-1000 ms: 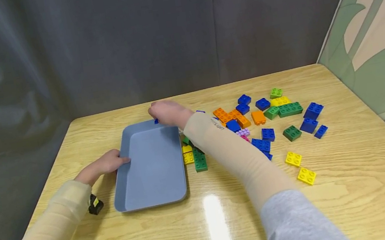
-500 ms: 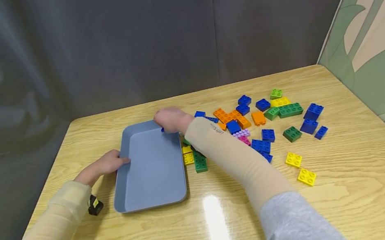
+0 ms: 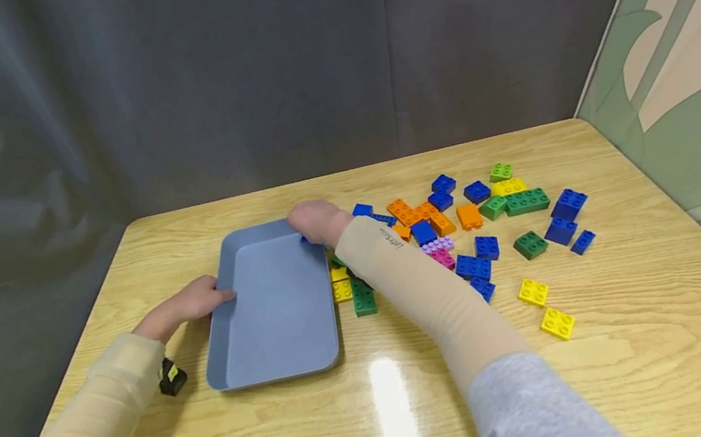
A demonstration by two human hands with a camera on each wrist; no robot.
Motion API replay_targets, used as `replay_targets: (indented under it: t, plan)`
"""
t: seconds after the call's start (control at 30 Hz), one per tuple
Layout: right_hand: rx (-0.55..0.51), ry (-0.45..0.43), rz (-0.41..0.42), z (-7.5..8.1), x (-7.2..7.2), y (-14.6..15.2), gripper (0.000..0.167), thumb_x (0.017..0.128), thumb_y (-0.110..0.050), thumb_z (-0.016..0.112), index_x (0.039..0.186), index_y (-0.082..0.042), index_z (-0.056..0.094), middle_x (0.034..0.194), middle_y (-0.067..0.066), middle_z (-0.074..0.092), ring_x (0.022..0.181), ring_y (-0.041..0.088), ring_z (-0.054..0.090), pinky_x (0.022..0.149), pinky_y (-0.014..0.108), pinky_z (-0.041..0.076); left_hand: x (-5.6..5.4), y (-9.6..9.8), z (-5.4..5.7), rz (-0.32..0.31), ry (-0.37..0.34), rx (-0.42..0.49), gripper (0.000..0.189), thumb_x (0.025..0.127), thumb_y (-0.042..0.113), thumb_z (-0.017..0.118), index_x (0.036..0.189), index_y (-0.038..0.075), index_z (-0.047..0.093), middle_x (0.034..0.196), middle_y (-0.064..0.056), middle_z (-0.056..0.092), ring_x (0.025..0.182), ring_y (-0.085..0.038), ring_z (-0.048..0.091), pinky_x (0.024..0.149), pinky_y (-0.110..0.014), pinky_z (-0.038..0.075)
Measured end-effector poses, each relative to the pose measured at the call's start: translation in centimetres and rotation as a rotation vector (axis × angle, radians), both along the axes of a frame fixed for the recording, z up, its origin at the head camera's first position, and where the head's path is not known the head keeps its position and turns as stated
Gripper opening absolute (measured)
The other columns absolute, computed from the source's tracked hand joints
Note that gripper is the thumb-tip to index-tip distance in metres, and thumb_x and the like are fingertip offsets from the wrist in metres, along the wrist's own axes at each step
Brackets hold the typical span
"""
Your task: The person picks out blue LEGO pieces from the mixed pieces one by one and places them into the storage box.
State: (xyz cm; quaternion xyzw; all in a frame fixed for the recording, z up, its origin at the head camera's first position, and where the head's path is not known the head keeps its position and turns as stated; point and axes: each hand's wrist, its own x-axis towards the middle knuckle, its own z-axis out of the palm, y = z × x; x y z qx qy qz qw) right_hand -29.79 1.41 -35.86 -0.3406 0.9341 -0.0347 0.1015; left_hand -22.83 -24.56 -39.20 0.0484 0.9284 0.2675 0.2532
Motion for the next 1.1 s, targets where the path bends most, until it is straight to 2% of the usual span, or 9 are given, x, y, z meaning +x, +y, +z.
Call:
replay_targets:
  t: [0.13,0.47,0.67,0.77,0.9,1.1]
  plan:
    - [0.005,-0.009,-0.013,-0.1,0.0,0.0,0.018,0.101,-0.009,0.050,0.091,-0.005,0.065,0.076,0.004,0.051,0.073,0.019,0.049,0.068,0.028,0.038,0.1,0.0,0.1,-0.001,-0.004,0.008,0.032,0.099,0.014,0.047,0.109,-0.015,0.057,0.084,-0.018,0.066,0.064,-0.022,0.065,0.060,-0.037,0.054]
    - [0.052,0.031,0.001,-0.3,0.0,0.0,0.015,0.100,-0.008,0.052,0.093,-0.007,0.065,0.083,0.004,0.056,0.077,0.020,0.051,0.070,0.028,0.040,0.0,0.1,0.1,-0.001,-0.006,-0.004,0.033,0.100,0.015,0.047,0.110,-0.015,0.057,0.084,-0.018,0.066,0.065,-0.022,0.065,0.060,-0.036,0.054]
    - [0.024,0.062,0.013,0.4,-0.1,0.3,0.012,0.098,-0.007,0.053,0.089,-0.008,0.062,0.084,0.006,0.055,0.076,0.020,0.050,0.070,0.030,0.042,-0.1,0.0,0.1,-0.002,-0.001,-0.019,0.032,0.099,0.016,0.047,0.108,-0.014,0.058,0.083,-0.017,0.065,0.065,-0.022,0.064,0.060,-0.035,0.053]
    - [0.020,0.087,0.020,0.8,-0.3,0.6,0.007,0.096,-0.009,0.058,0.094,-0.008,0.064,0.087,0.005,0.059,0.079,0.021,0.053,0.074,0.030,0.046,-0.1,0.0,0.2,0.004,-0.010,-0.018,0.031,0.099,0.016,0.047,0.106,-0.013,0.058,0.081,-0.016,0.065,0.065,-0.022,0.063,0.061,-0.035,0.052]
    - [0.013,0.101,0.026,1.2,-0.6,1.1,0.011,0.095,-0.011,0.060,0.103,-0.006,0.065,0.096,0.007,0.062,0.084,0.021,0.056,0.081,0.033,0.049,-0.1,0.1,0.3,0.008,-0.024,-0.012,0.030,0.099,0.015,0.047,0.105,-0.012,0.058,0.081,-0.015,0.064,0.066,-0.021,0.062,0.061,-0.034,0.052]
    - [-0.040,0.137,0.032,2.1,-0.7,2.6,0.011,0.094,-0.013,0.063,0.102,-0.005,0.066,0.098,0.008,0.064,0.085,0.023,0.058,0.082,0.035,0.050,0.0,0.1,0.3,-0.009,-0.013,-0.010,0.032,0.099,0.014,0.047,0.107,-0.014,0.058,0.081,-0.016,0.066,0.064,-0.021,0.064,0.060,-0.035,0.053]
